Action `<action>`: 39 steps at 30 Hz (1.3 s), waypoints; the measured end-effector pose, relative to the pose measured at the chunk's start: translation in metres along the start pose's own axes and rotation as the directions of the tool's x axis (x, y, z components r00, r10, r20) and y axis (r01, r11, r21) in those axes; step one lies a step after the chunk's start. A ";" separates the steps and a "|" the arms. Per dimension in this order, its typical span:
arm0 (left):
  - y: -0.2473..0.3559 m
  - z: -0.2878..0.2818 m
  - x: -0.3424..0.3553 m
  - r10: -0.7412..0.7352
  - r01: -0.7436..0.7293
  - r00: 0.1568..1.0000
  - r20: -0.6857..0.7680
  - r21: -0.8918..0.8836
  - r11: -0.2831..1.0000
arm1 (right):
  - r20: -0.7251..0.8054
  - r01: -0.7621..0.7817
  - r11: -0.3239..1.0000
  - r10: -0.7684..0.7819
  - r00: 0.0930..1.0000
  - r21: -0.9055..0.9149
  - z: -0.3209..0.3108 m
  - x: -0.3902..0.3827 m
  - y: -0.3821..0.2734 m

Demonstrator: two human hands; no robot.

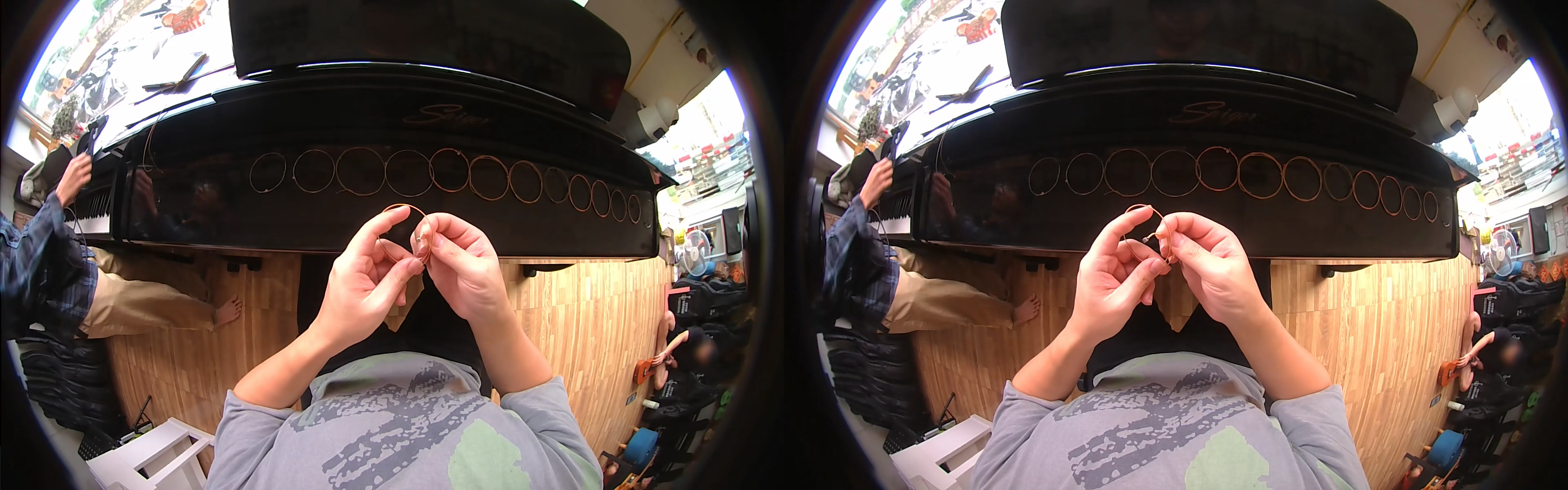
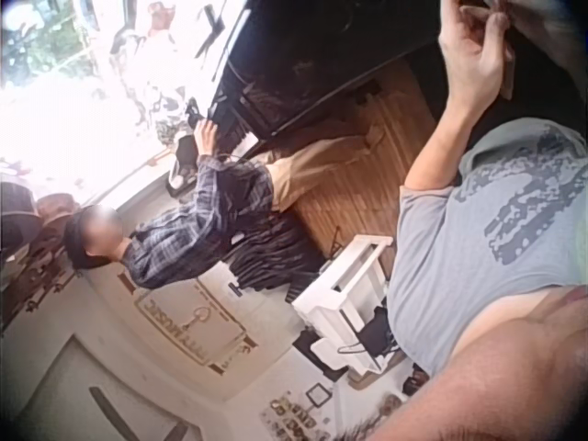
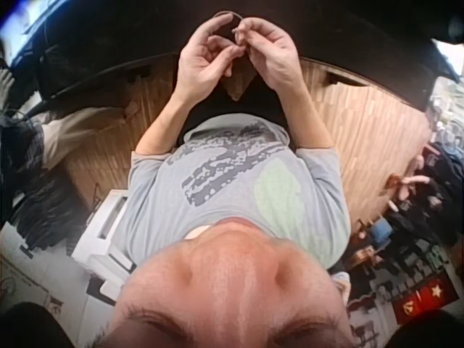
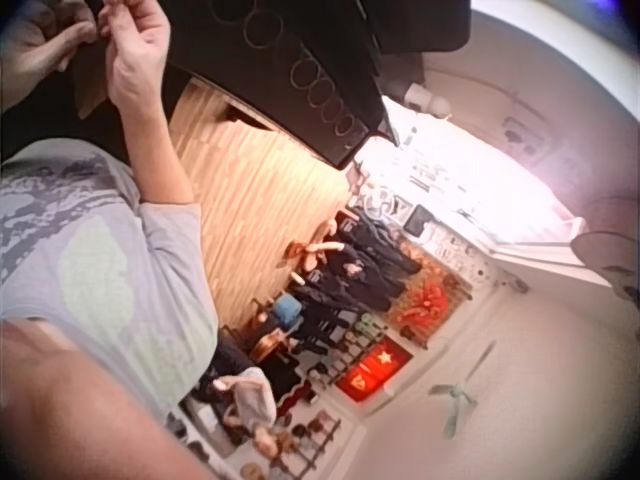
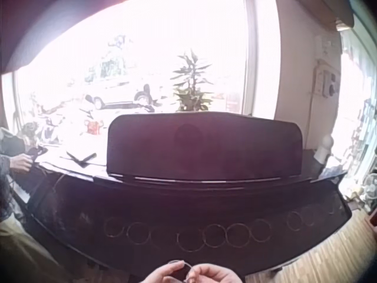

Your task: The person shapes a copper wire into a circular loop by hand. They repeatedly bend, twist, and adjust the wire ends to form a closed ring, then place it on a piano lid alongside other completed wire rings.

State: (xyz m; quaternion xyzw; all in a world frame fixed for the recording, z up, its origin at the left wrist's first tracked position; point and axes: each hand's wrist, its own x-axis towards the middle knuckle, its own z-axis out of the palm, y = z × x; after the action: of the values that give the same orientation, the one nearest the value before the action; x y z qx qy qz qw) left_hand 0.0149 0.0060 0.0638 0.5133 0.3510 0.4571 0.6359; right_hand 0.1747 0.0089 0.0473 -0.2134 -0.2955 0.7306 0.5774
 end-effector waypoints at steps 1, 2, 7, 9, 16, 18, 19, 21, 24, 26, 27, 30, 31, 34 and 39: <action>-0.001 0.000 0.000 -0.002 0.002 1.000 0.001 -0.002 1.000 | 0.013 0.007 1.000 -0.007 1.000 0.021 0.000 0.000 0.001; -0.002 -0.001 0.000 -0.004 0.004 1.000 0.002 -0.004 1.000 | 0.027 0.014 0.999 -0.015 1.000 0.042 0.000 0.001 0.002; 0.001 -0.007 0.002 -0.087 0.085 0.996 0.024 0.096 0.992 | -0.068 0.117 0.993 -0.116 0.991 0.011 0.007 -0.001 0.001; 0.002 -0.008 0.003 -0.087 0.081 0.996 0.031 0.159 0.984 | -0.001 0.180 0.969 -0.183 0.983 -0.169 0.001 -0.002 -0.005; -0.001 -0.010 0.001 0.115 -0.118 0.993 0.028 0.343 0.932 | -0.105 0.233 0.813 -0.337 0.936 -0.533 0.000 0.002 -0.011; -0.004 -0.010 0.001 0.149 -0.142 0.989 -0.002 0.288 0.947 | -0.113 0.239 0.811 -0.348 0.930 -0.534 -0.003 0.003 -0.016; -0.005 -0.010 0.001 0.157 -0.149 0.987 -0.014 0.256 0.955 | -0.104 0.223 0.816 -0.325 0.940 -0.534 -0.005 0.003 -0.019; -0.006 -0.010 0.003 0.191 -0.184 0.981 -0.017 0.188 0.965 | -0.111 0.215 0.888 -0.281 0.953 -0.406 -0.004 0.003 -0.018; -0.001 -0.004 0.007 0.196 -0.187 0.980 -0.042 0.150 0.971 | -0.137 0.169 0.954 -0.207 0.969 -0.250 0.002 0.002 -0.016; -0.001 -0.005 0.007 0.179 -0.172 0.984 -0.028 0.155 0.973 | -0.143 0.152 0.969 -0.182 0.973 -0.197 0.004 0.002 -0.016; 0.001 -0.004 0.008 0.174 -0.169 0.985 -0.019 0.163 0.972 | -0.142 0.159 0.961 -0.194 0.971 -0.228 0.004 0.002 -0.017; 0.000 -0.007 0.007 0.170 -0.168 0.986 0.007 0.183 0.969 | -0.124 0.187 0.923 -0.240 0.963 -0.335 0.004 0.002 -0.019; 0.002 -0.007 0.007 0.180 -0.178 0.984 0.011 0.195 0.964 | -0.109 0.201 0.903 -0.259 0.960 -0.379 0.004 0.002 -0.020; 0.010 -0.006 0.009 0.184 -0.183 0.983 0.014 0.208 0.961 | -0.052 0.220 0.857 -0.274 0.960 -0.466 0.005 0.001 -0.024; 0.014 -0.007 0.022 0.257 -0.279 0.959 0.119 0.234 0.931 | -0.035 0.198 0.831 -0.252 0.967 -0.521 0.011 0.000 -0.027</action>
State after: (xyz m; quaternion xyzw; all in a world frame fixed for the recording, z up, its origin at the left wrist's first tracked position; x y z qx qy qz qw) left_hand 0.0124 0.0298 0.0763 0.6512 0.3044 0.4693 0.5128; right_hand 0.1872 0.0111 0.0740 -0.3599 -0.4725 0.5406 0.5958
